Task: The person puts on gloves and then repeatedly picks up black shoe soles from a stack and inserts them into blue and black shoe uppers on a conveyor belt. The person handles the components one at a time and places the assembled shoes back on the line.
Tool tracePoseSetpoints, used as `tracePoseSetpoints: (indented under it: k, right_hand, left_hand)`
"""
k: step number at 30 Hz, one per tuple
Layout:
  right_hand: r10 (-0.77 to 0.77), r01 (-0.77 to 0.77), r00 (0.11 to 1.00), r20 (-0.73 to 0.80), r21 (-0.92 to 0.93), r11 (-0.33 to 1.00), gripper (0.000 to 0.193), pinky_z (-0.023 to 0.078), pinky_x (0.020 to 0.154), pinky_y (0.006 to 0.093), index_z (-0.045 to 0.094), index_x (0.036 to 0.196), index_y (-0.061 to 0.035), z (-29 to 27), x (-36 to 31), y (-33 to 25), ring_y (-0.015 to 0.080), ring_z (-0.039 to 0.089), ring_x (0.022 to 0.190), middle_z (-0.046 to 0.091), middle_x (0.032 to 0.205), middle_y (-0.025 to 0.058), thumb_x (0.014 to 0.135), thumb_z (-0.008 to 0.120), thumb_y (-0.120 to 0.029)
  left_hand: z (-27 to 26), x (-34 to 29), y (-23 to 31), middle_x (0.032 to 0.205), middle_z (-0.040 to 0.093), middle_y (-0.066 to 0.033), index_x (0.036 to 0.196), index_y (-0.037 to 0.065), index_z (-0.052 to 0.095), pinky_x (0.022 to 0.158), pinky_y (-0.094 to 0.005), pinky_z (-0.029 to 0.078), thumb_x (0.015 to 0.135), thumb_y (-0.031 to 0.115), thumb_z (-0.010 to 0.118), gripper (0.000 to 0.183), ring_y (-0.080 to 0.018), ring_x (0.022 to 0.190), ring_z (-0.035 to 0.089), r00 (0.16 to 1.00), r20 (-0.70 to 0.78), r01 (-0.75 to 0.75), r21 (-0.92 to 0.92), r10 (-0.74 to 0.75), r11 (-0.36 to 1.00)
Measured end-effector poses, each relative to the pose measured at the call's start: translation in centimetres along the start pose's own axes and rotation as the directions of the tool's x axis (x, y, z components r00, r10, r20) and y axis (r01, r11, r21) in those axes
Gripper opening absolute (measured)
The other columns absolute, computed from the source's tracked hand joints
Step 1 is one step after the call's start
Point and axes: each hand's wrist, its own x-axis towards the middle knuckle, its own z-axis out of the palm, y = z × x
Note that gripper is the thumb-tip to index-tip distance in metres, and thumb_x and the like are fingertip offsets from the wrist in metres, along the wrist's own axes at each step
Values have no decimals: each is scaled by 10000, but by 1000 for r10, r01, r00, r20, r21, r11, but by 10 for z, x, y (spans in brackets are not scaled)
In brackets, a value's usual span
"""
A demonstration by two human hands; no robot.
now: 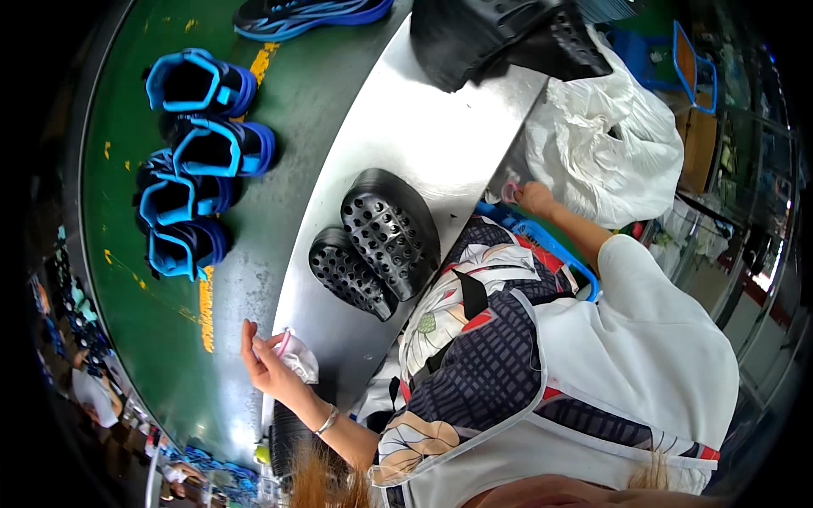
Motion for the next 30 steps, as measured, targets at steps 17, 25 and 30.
tracePoseSetpoints:
  k: [17,25,30]
  right_hand:
    - [-415,421,907,-77,105,901,284,502,783,456,685,955,-67,-54,-1,-17,413,633,875,675,917,214,865,537,-291]
    - [-511,523,827,-235,-12,852,231,479,764,492,650,875,-35,-63,-38,14,422,601,855,635,916,204,857,535,-234]
    - [-577,592,780,-243,-14,806,228,491,754,480,656,897,-34,-60,-43,0,409,610,853,636,935,195,868,542,-228]
  left_hand:
    - [44,-74,-94,1070,639,-137,1124,-61,635,729,-253,503,1006,118,513,247,-125,748,628,1000,2,9,-229,-9,973]
    - [129,-121,-25,1231,606,-115,1199,50,636,686,-314,554,907,146,632,307,-191,744,681,645,755,-78,-83,114,993]
    - [199,-128,-17,1452,459,-107,1421,95,434,763,-355,563,866,130,633,591,-295,991,655,553,756,-678,163,351,716]
